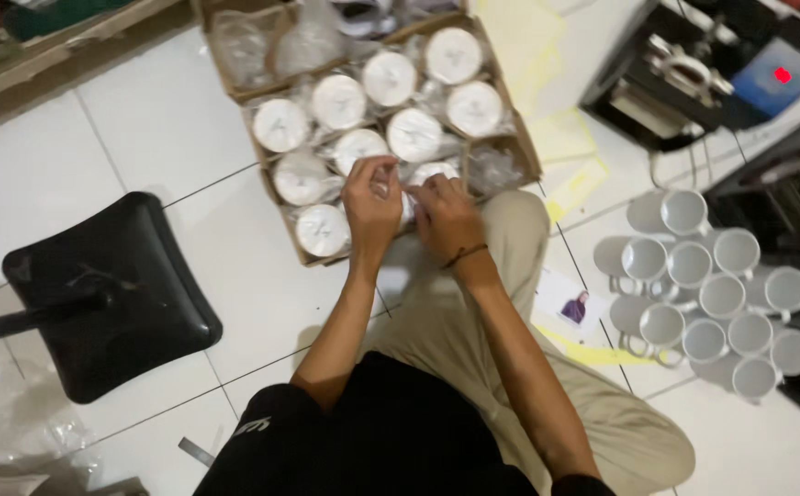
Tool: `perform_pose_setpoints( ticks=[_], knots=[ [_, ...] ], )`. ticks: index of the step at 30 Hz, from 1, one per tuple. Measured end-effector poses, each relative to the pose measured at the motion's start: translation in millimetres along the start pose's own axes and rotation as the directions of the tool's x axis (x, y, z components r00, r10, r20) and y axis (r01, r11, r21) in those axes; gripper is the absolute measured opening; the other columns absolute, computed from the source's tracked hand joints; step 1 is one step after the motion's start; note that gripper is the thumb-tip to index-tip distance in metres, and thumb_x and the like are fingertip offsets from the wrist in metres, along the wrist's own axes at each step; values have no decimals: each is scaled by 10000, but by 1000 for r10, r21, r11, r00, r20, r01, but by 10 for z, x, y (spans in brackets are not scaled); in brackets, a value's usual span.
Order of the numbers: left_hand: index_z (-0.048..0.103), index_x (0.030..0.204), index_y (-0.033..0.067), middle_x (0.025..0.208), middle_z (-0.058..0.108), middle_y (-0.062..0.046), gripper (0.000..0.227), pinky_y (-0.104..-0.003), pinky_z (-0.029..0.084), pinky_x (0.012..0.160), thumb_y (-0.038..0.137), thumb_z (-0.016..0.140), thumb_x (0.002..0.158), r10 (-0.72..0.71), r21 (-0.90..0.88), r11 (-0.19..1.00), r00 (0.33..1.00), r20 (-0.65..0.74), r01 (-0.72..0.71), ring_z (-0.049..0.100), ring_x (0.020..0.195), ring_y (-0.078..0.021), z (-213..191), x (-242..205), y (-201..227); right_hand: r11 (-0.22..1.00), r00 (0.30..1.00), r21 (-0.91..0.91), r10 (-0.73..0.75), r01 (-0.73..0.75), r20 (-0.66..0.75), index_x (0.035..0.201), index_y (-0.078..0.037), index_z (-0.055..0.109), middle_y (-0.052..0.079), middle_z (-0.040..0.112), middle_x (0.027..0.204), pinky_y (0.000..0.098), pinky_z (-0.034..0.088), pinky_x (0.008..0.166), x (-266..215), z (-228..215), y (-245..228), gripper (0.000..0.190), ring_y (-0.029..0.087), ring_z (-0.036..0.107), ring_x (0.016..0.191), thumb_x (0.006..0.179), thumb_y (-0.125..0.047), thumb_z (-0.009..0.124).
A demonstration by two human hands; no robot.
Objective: The person sits on the floor and wraps a printed transfer sheet around a white mug. They then place the mug into a heat press machine, close the press, and later remove the mug. The person repeats this process with another mug.
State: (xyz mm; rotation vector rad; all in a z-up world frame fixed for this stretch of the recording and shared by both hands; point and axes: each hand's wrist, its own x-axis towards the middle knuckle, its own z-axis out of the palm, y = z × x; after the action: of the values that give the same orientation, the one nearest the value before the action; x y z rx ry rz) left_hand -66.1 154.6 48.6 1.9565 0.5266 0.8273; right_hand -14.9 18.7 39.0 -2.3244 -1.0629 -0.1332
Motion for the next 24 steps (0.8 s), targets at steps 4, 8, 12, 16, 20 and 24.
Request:
perform_pose_setpoints(
  ticks=[4, 8, 12, 16, 20, 24],
  knots=[
    [718, 1008, 65, 908, 693, -89, 278, -248, 566, 543, -84, 634, 790, -44, 20, 999, 999, -16, 44, 684, 711, -243, -60, -144, -291, 977, 963, -170, 164, -128, 212, 1054, -223, 693, 34, 597, 1081, 406, 586, 798, 313, 4, -118, 205, 271, 599, 1039, 855, -268, 668],
    [696, 952, 89, 936, 652, -64, 198, -326, 563, 657, -24, 589, 830, -81, -22, 996, 997, 13, 81, 673, 791, -266, -72, -211, -252, 951, 922, -307, 145, -30, 358, 1054, -243, 741, 90, 489, 1018, 483, 586, 712, 412, 130, -12, 314, 359, 545, 1007, 783, -394, 700],
    [682, 958, 103, 966, 627, -29, 200, -329, 549, 737, -16, 558, 855, -160, -33, 986, 986, 51, 162, 676, 828, -243, -76, -222, -221, 955, 892, -282, 205, -92, 402, 1000, -210, 770, 132, 529, 1038, 477, 581, 782, 555, 78, 45, 365, 400, 548, 1065, 664, -354, 774],
    [680, 932, 113, 952, 624, -20, 165, -343, 544, 756, 12, 581, 846, -145, -10, 989, 987, 68, 146, 681, 853, -261, -85, -237, -264, 922, 896, -136, 385, -362, 222, 1091, -34, 667, 216, 585, 1106, 559, 573, 835, 379, 103, 261, 506, 434, 575, 1129, 688, -296, 822],
    [671, 915, 108, 926, 625, -52, 180, -362, 547, 731, -10, 585, 810, -86, 17, 996, 996, 34, 86, 676, 820, -300, -47, -261, -301, 879, 814, -235, 473, -414, 337, 1180, -25, 647, 187, 626, 1175, 538, 565, 872, 348, 134, 405, 514, 416, 500, 1186, 690, -133, 761],
    [665, 896, 134, 917, 626, -15, 178, -338, 541, 742, 0, 585, 813, -74, 24, 997, 997, 5, 74, 671, 806, -254, -21, -263, -349, 832, 755, -533, 446, -152, 481, 1209, -133, 681, 116, 693, 1204, 505, 499, 868, 463, 146, 525, 529, 405, 424, 1260, 691, -80, 775]
  ],
)
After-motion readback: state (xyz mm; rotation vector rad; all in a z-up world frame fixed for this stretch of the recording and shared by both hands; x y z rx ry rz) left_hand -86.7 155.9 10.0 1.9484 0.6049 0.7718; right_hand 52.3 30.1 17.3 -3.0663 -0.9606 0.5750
